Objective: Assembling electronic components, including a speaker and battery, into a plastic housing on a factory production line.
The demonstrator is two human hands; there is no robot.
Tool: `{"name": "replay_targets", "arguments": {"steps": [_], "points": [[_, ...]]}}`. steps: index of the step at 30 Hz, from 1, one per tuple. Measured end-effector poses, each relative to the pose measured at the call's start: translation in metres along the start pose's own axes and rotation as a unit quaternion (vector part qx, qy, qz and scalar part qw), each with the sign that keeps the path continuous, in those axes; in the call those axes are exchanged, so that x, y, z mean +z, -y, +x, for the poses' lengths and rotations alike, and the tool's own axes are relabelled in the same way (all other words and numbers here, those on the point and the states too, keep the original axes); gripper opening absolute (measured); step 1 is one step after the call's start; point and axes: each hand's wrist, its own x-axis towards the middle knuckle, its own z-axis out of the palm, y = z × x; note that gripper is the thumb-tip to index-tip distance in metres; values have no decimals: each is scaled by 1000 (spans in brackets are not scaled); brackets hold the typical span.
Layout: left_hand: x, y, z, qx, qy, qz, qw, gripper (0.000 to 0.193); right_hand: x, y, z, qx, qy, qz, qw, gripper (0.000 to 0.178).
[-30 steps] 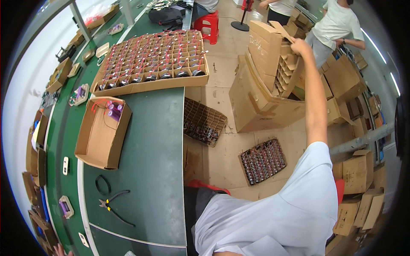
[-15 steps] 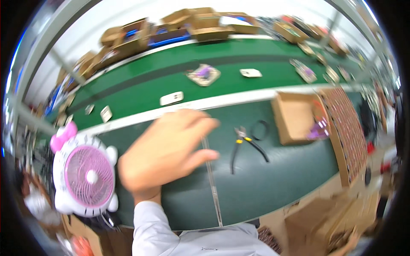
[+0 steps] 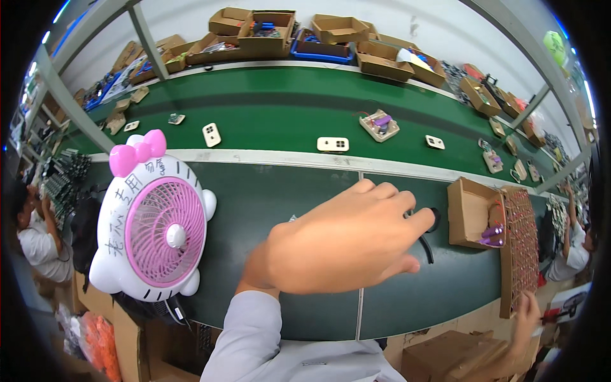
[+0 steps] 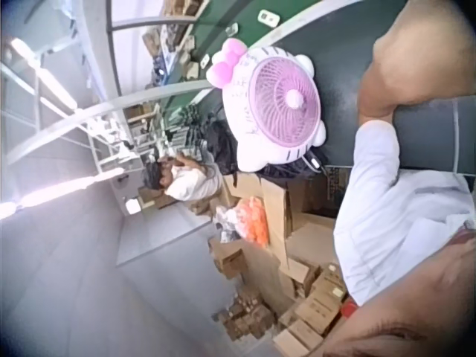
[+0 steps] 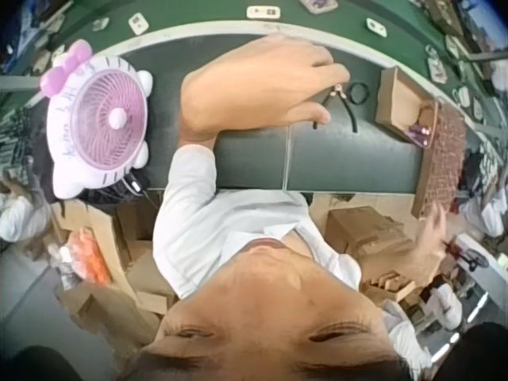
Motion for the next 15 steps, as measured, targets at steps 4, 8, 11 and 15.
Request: {"name": "replay_targets", "arguments": {"steps": [4,8,11,15], "points": [[0,-15,-6,2,7,5,1000,50,147,128,17,-158,164,-26,973,43],[1,-28,-16,32,26,-34,999,48,248,165,6,-255,197,-129,938,90],[8,-35,-10,70,26,-28,997,46,284,188,-1,-209,275,-95,934,90],[-3,-36,-21,19,28,-28,999,52,272,230,-11,-154,278,-88,944,87]]}}
